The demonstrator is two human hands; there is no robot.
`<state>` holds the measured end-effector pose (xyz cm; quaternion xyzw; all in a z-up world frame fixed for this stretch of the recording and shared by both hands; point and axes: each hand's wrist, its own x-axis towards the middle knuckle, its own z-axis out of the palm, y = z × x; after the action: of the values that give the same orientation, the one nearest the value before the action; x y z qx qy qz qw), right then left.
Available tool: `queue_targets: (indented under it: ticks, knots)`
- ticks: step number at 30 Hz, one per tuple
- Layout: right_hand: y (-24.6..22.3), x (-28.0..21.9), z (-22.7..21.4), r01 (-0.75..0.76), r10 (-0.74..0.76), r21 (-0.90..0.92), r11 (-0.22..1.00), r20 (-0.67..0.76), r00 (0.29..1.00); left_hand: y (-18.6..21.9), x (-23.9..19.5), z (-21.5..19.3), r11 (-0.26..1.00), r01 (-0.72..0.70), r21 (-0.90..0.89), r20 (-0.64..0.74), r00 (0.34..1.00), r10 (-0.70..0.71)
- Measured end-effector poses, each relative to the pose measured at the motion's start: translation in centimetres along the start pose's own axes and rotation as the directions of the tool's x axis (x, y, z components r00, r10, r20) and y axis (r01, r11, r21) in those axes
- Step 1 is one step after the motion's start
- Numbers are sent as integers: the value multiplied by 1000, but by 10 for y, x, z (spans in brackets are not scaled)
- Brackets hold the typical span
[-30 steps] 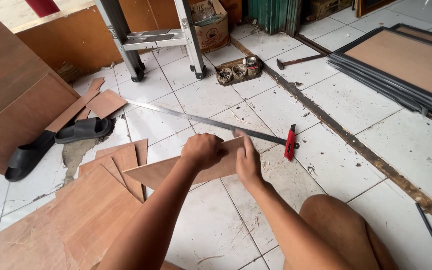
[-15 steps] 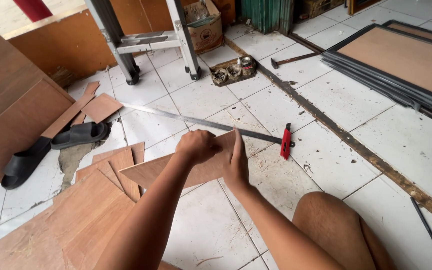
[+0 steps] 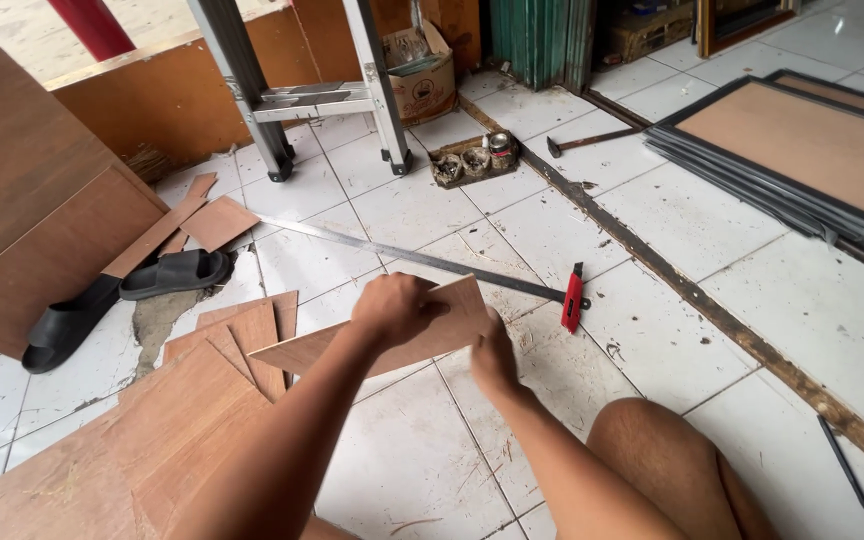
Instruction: The person sits on the floor and sands the edges and surfaces of several small wooden boards using a sanding block. The person then places one sanded board into a white frame and sets it aside before continuing to sand another board.
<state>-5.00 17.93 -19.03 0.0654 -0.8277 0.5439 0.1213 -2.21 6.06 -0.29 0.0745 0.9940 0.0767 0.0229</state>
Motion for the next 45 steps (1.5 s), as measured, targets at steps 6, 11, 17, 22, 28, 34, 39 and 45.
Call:
queue_targets:
  ticks: [6, 11, 17, 22, 28, 34, 39, 45]
  knots:
    - [-61, 41, -47, -185, 225, 370, 910, -67, 972, -18, -46, -67, 751, -79, -656, -337, 921, -197]
    - [-134, 43, -72, -26, 83, 502, 865, -92, 992, -30, -63, -43, 517, -86, -852, -277, 911, -305]
    - [-142, 37, -68, 23, -15, 400, 916, -24, 1000, -54, -68, -41, 645, 1, -764, -385, 802, -457]
    - [-136, 30, -57, 32, -17, 400, 916, -42, 999, -21, -49, -70, 918, -7, -395, -477, 856, -199]
    - [-109, 19, -43, -6, 16, 383, 924, -25, 1000, -17, 9, -38, 987, 127, 96, -84, 989, -120]
    - [-132, 18, -47, -227, 215, 321, 920, 74, 974, -17, 5, -37, 985, 167, 44, -125, 979, -160]
    - [-175, 31, -61, 339, -299, 456, 823, -160, 941, -2, -8, -53, 978, 197, 68, -79, 978, -192]
    - [-9, 0, 8, -236, 238, -30, 971, 84, 968, -4, -2, -51, 971, 226, 74, -114, 969, -217]
